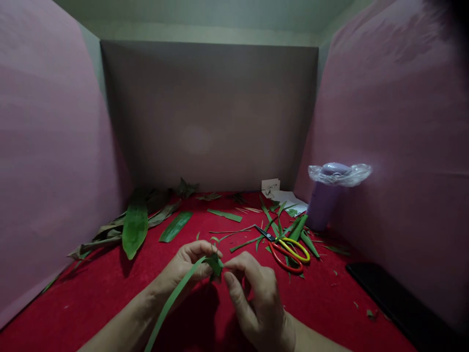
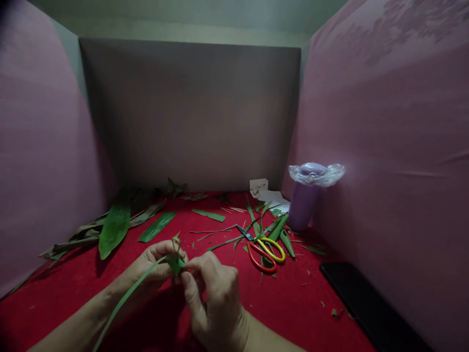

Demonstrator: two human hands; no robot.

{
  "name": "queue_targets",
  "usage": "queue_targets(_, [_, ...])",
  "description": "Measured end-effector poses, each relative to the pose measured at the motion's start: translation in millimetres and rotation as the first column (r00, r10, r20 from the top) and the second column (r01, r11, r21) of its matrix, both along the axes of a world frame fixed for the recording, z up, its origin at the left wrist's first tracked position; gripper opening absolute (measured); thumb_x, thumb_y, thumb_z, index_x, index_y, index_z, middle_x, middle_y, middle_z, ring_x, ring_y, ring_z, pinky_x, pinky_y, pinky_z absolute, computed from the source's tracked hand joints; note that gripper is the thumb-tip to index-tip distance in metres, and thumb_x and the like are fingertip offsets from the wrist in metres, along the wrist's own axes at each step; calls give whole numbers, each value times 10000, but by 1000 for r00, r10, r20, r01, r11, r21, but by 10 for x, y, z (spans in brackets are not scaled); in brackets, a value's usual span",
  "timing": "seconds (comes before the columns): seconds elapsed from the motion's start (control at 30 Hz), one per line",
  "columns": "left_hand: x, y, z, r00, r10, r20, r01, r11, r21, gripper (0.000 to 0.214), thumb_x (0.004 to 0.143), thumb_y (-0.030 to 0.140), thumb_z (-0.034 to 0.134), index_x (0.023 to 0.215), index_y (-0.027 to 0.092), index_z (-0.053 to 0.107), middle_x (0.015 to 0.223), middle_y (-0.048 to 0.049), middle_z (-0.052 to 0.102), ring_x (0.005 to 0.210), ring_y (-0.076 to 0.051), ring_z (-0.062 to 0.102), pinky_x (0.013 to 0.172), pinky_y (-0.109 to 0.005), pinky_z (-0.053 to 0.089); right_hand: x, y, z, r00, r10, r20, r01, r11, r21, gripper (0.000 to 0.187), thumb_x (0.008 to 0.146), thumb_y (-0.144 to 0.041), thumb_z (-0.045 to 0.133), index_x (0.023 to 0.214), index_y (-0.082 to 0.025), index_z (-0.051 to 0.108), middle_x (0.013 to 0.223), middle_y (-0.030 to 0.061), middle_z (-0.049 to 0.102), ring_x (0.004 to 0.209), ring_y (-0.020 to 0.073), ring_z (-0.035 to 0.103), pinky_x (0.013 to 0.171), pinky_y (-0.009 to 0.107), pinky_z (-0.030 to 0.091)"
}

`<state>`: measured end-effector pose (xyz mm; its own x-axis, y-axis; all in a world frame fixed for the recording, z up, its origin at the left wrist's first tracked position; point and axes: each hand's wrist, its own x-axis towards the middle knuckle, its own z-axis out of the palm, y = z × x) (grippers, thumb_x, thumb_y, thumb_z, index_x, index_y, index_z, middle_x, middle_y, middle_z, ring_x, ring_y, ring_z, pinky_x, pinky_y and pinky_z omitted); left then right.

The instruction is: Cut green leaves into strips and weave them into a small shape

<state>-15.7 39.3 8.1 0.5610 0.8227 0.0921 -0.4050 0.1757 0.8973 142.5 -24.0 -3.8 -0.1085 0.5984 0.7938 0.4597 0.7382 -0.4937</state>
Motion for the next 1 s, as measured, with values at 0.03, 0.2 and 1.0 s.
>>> queue_targets(0.03, [6,-9,9,1000,-15,-7,15,1000,10,229,562,154,792,769,182,699,683,-16,677,566,-125,600,534,-224,476,1,17,-3,999,3,-43,-4,999,-35,119,835,-112,469,927,-170,515,747,25,549,607,124,517,560,250,389])
queue_targets(0.2, [14,-44,52,999,-34,-37,35,999,20,353,598,156,774,933,199,673,656,7,655,531,-87,573,536,-193,464,11,54,-3,991,-31,-134,25,999,-44,168,810,-147,528,972,-186,506,913,60,549,808,180,533,704,311,434])
queue_targets(1.0, [-115,25,120,980,-151,-133,159,986,48,400,645,158,726,1008,181,560,548,32,573,472,-76,502,489,-170,375,140,149,171,949,289,-126,-315,863,-396,116,833,-289,520,777,-187,512,750,6,504,756,158,461,718,293,389])
